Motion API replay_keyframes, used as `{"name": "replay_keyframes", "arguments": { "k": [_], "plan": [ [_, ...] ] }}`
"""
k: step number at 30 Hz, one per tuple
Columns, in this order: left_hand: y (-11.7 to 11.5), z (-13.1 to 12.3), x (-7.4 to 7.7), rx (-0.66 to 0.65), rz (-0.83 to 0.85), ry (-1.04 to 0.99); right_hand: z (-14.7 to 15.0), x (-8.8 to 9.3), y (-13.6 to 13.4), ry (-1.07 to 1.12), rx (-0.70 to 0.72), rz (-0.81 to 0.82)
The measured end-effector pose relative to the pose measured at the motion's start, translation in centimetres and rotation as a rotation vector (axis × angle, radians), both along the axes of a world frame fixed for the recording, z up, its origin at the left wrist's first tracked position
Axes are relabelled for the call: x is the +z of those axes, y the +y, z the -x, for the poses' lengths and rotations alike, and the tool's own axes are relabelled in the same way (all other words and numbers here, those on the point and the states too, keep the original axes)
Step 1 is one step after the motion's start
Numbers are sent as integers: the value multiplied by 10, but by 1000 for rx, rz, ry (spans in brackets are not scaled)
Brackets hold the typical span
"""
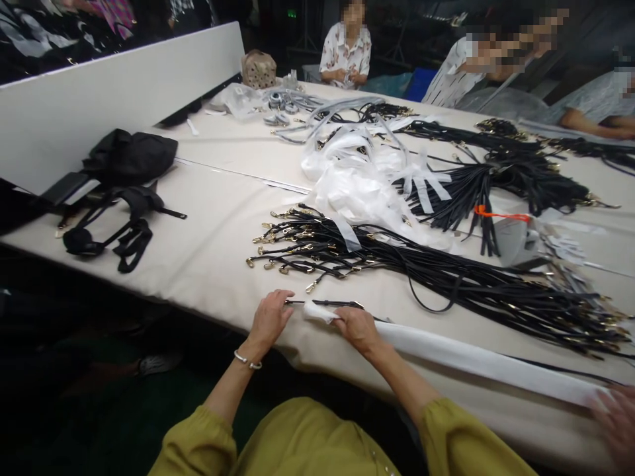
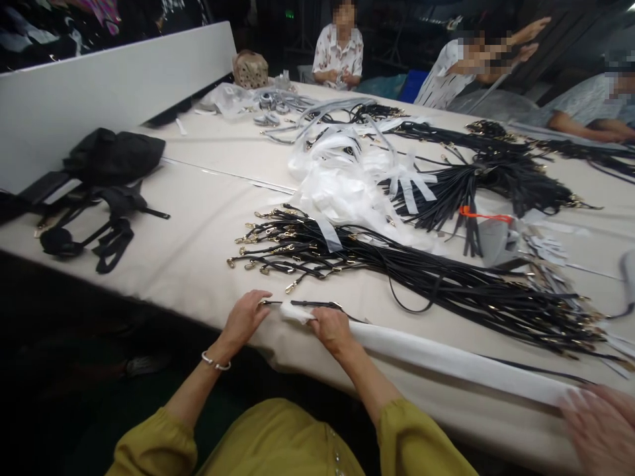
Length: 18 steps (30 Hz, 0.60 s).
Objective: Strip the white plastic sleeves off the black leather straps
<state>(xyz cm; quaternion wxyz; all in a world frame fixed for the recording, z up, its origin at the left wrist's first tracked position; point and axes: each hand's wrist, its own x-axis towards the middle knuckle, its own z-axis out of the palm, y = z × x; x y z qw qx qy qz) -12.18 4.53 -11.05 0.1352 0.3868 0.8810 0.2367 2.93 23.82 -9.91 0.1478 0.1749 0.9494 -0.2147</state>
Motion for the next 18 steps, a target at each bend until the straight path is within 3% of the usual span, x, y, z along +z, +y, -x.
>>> {"name": "replay_keyframes", "arguments": {
  "k": [6,10,13,15,18],
  "plan": [
    [-10,6,-18,37,-60,8,2,-8,1,13,41,-20],
    [13,-10,-14,-158,-103,85,11,-15,1,43,62,-16],
    [31,-26,-11,-293,-4,221,18,-7,-5,67,50,-44],
    [34,-35,-12,-264,46,301,18,3,-12,81,43,-82],
    [33,-31,-22,-276,-40,375,19,6,-15,117,43,-160]
  ]
}}
